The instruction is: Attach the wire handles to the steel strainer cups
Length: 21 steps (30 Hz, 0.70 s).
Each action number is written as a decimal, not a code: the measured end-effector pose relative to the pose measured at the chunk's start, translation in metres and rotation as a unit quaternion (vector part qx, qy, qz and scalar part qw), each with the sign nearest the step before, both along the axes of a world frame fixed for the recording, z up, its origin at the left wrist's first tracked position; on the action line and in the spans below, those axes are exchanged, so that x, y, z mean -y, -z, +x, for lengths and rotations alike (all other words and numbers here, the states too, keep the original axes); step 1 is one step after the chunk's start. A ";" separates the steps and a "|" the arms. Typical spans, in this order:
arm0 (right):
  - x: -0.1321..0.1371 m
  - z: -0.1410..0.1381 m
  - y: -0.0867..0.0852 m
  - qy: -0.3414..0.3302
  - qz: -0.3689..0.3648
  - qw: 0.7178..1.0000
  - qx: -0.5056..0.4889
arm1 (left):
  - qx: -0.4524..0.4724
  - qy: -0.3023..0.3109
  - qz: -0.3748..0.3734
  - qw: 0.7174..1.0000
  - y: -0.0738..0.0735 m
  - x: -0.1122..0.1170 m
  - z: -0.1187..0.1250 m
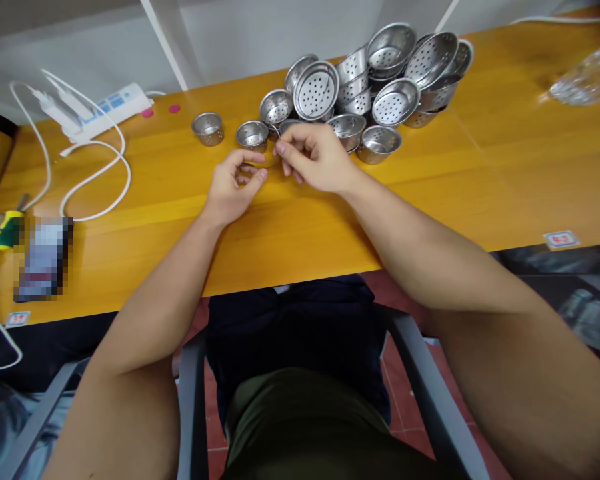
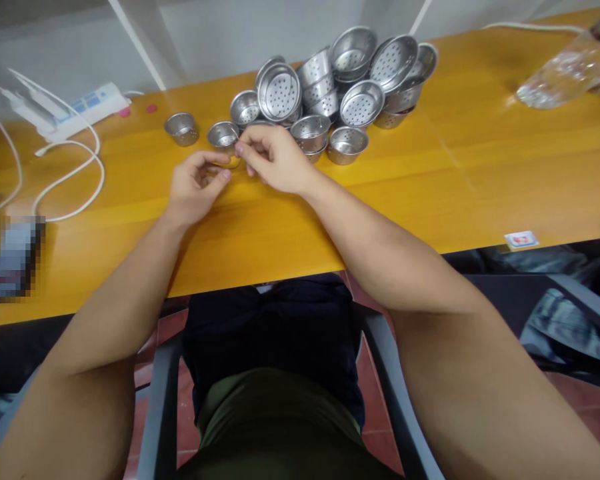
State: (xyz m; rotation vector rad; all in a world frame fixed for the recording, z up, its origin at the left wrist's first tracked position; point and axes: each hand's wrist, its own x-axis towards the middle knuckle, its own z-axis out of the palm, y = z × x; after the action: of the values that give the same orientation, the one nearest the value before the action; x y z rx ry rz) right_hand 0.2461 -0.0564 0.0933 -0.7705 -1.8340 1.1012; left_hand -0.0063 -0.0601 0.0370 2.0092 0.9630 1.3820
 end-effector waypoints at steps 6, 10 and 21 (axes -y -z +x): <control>0.000 -0.005 0.000 -0.047 -0.098 0.990 -0.086 | 0.018 0.023 0.012 1.000 -0.001 0.000 0.000; 0.003 -0.010 0.001 -0.056 -0.103 0.988 -0.104 | 0.031 0.030 0.013 0.999 0.001 -0.002 -0.001; 0.002 -0.006 -0.002 0.003 -0.049 0.999 -0.010 | -0.010 -0.084 -0.005 0.996 0.006 -0.042 -0.057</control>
State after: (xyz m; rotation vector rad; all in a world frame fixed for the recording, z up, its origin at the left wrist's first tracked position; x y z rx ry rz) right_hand 0.2403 -0.0587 0.0957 -0.8184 -1.7694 1.1979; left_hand -0.0628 -0.0185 0.0308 1.9758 1.1684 1.4435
